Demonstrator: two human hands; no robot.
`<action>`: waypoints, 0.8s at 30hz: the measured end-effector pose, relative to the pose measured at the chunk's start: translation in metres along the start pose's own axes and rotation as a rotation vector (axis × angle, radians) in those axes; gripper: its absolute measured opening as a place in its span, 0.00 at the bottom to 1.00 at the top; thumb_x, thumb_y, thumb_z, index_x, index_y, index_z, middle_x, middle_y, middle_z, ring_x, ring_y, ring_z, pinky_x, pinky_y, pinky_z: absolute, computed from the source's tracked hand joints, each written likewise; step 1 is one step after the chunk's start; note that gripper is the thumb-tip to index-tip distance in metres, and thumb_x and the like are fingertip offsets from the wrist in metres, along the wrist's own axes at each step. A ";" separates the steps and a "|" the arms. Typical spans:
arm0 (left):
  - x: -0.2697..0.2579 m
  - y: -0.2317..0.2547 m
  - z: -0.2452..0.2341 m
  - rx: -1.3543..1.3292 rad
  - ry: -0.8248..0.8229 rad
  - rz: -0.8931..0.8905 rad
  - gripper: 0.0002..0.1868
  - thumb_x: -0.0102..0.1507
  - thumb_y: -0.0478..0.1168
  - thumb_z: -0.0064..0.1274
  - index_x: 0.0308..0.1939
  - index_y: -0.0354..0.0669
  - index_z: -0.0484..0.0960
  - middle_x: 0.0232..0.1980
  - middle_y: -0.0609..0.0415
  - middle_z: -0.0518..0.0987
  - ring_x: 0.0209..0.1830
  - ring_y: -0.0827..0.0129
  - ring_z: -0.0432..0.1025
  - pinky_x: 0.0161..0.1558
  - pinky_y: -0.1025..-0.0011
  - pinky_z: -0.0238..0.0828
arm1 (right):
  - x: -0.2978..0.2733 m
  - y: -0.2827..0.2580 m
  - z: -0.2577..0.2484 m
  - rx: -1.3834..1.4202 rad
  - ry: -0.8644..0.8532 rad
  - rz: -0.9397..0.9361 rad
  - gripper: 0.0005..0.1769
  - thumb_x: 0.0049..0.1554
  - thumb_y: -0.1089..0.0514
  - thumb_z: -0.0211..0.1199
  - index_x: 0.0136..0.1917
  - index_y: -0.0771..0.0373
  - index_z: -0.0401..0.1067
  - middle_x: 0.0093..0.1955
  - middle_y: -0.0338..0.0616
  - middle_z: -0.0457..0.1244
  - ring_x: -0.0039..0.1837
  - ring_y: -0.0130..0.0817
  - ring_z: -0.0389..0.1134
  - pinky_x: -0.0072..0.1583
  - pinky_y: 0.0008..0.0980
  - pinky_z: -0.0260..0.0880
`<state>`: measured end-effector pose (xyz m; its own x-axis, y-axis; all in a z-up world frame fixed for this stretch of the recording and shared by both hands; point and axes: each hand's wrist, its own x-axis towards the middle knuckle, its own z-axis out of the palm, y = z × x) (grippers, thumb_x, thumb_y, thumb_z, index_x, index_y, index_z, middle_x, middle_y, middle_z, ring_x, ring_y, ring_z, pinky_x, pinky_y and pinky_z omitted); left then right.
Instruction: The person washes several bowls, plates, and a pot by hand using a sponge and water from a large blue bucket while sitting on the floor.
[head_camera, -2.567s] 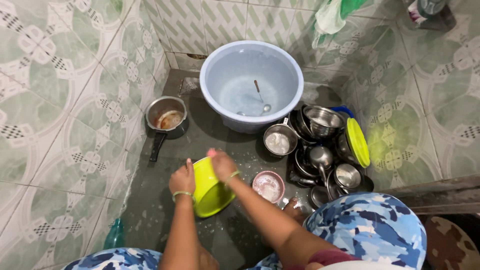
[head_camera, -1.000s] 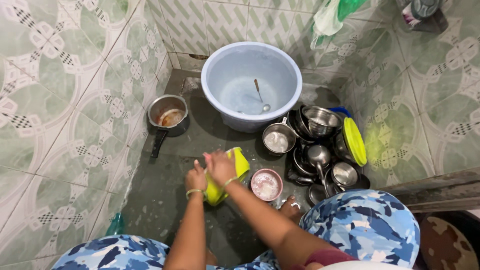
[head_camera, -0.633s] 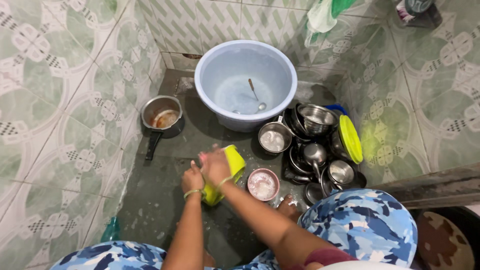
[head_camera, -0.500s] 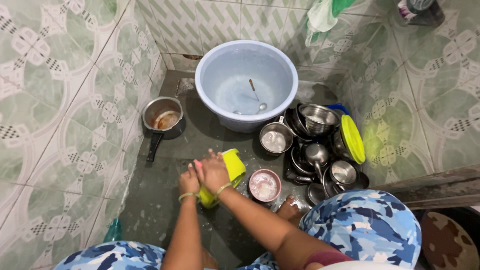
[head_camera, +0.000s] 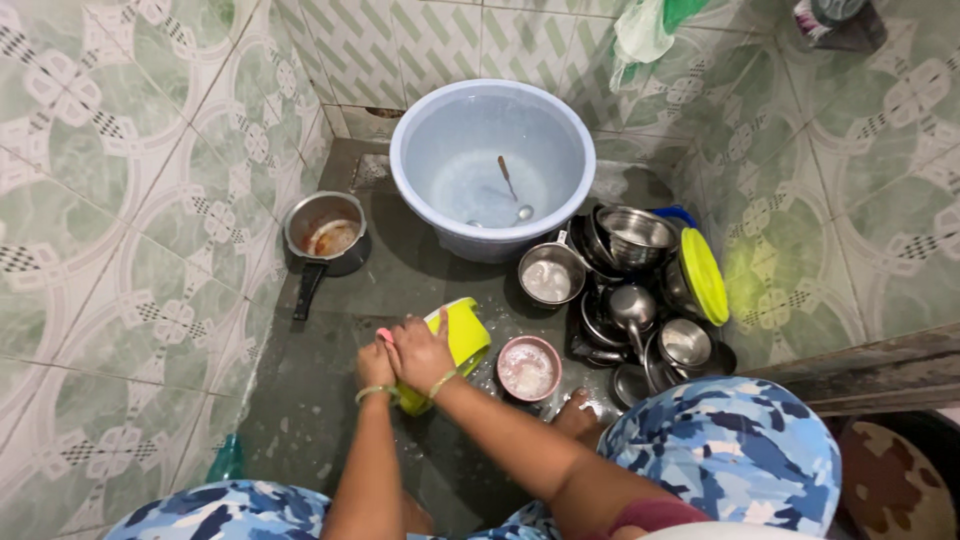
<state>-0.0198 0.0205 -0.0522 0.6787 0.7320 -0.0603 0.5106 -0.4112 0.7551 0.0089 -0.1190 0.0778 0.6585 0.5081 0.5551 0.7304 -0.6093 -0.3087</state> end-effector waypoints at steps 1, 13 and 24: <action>0.000 -0.007 -0.005 -0.091 -0.007 0.035 0.31 0.70 0.60 0.40 0.39 0.37 0.86 0.37 0.35 0.81 0.38 0.37 0.76 0.38 0.48 0.69 | -0.002 -0.002 -0.002 0.090 -0.139 0.004 0.19 0.63 0.45 0.54 0.49 0.60 0.77 0.52 0.51 0.68 0.61 0.48 0.68 0.67 0.82 0.48; -0.027 -0.049 -0.028 -0.804 0.103 -0.258 0.31 0.69 0.58 0.54 0.21 0.37 0.75 0.22 0.58 0.71 0.23 0.72 0.62 0.28 0.68 0.60 | -0.062 0.144 0.088 1.527 -0.303 1.383 0.22 0.64 0.47 0.50 0.62 0.62 0.70 0.58 0.56 0.66 0.62 0.54 0.66 0.68 0.62 0.57; -0.012 0.089 -0.037 0.168 -0.129 0.075 0.39 0.69 0.69 0.29 0.44 0.43 0.89 0.46 0.36 0.83 0.49 0.37 0.76 0.51 0.47 0.71 | -0.023 0.066 0.083 0.226 -0.166 0.522 0.29 0.64 0.47 0.49 0.72 0.67 0.61 0.66 0.66 0.62 0.66 0.62 0.64 0.67 0.53 0.63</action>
<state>-0.0015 -0.0048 0.0399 0.7746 0.6246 -0.0990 0.5292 -0.5546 0.6422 0.0570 -0.1206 -0.0190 0.9475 0.2751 0.1629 0.3103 -0.6690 -0.6754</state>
